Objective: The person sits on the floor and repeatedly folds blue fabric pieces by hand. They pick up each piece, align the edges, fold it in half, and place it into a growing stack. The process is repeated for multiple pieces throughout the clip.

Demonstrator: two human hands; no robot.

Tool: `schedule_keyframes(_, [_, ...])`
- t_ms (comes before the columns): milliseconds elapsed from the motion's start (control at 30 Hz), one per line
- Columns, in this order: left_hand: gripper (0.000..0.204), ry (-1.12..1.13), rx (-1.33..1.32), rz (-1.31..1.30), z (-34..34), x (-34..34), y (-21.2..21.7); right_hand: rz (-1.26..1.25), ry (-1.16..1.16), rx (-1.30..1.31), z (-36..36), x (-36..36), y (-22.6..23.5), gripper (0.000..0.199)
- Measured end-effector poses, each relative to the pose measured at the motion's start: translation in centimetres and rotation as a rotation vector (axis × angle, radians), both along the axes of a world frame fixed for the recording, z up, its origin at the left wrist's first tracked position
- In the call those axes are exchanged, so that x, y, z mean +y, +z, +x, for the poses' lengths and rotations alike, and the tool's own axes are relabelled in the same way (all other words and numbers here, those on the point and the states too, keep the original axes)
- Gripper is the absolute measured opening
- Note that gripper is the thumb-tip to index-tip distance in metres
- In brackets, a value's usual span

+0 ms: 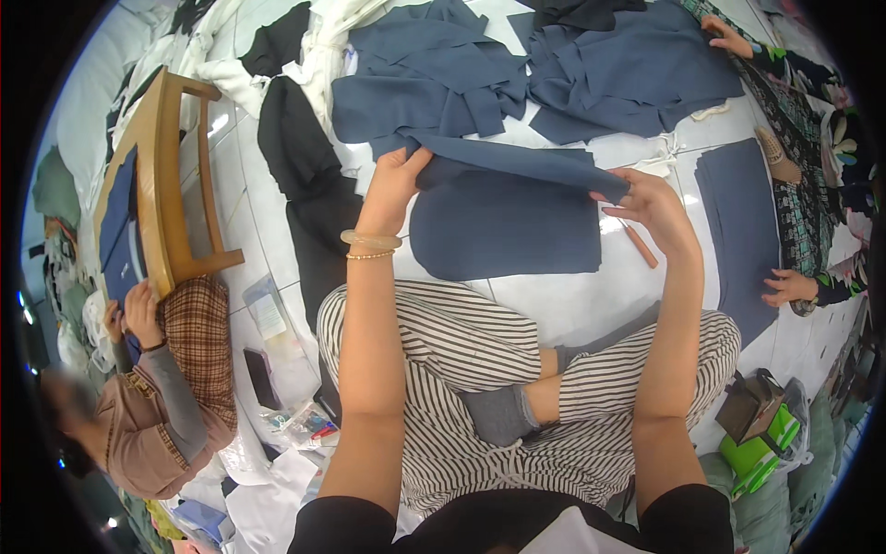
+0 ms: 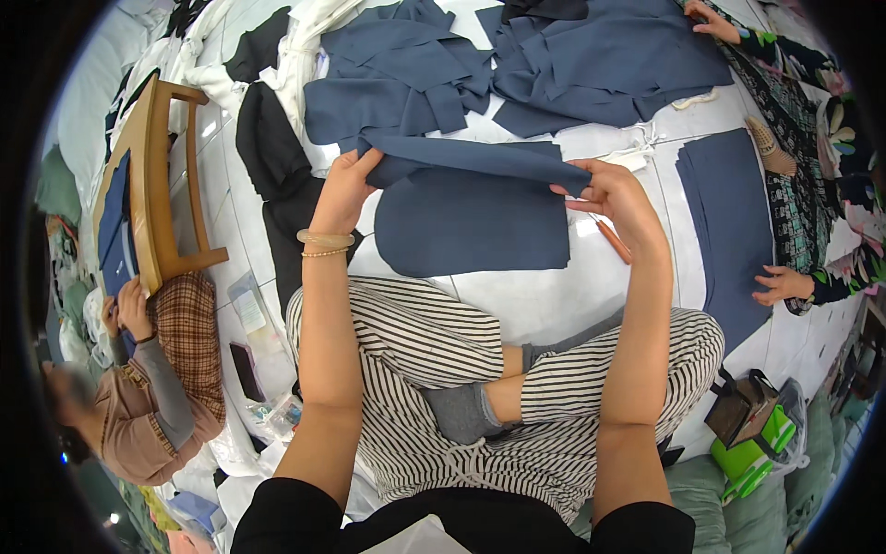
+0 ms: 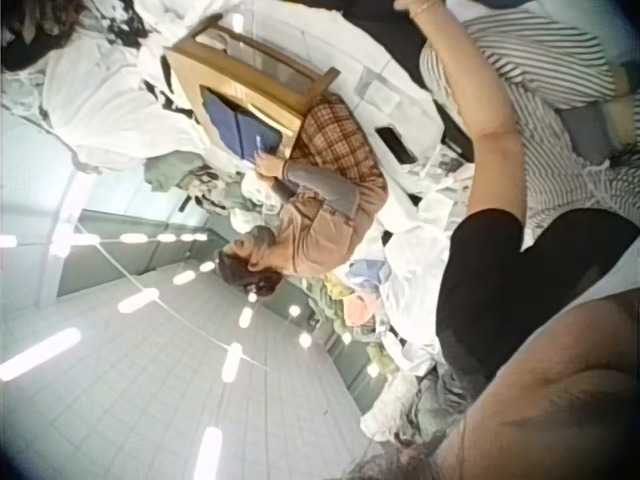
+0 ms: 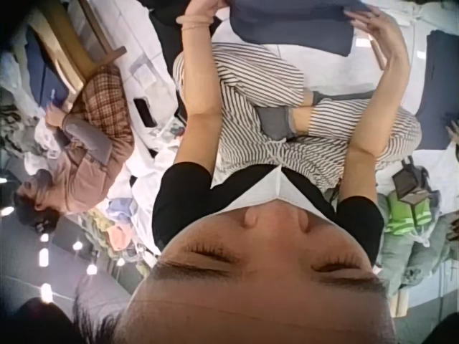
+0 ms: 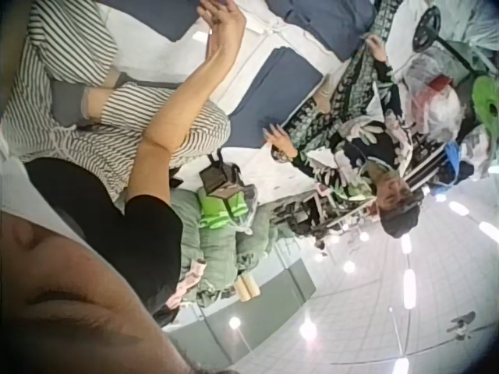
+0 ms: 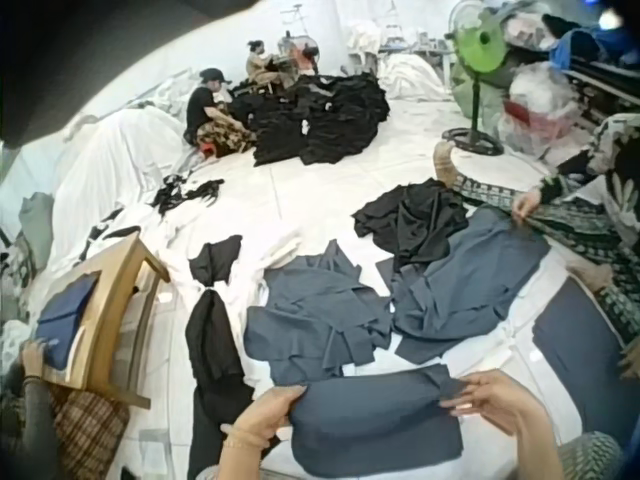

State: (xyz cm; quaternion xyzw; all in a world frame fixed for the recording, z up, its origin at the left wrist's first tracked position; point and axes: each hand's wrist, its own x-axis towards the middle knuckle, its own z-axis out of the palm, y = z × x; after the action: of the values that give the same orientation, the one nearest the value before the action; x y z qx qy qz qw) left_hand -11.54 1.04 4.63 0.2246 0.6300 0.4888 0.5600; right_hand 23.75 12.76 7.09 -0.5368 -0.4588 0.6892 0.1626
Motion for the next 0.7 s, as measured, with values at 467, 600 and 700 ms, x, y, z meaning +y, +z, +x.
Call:
schedule_keyframes(467, [0.039, -0.075, 0.078, -0.284, -1.1, -0.6, -1.4, -0.106, -0.075, 0.024, -2.2, -0.5, -2.3, 0.053])
schedule_keyframes(600, [0.033, -0.004, 0.000, -0.014, -0.8, -0.4, -0.5, -0.019, -0.107, 0.184, -3.0, -0.5, -2.4, 0.057])
schedule_keyframes(700, [0.024, -0.160, -0.025, 0.161, -1.7, -1.1, 1.3, -0.063, -0.314, 0.192, -3.6, -0.5, 0.7, 0.055])
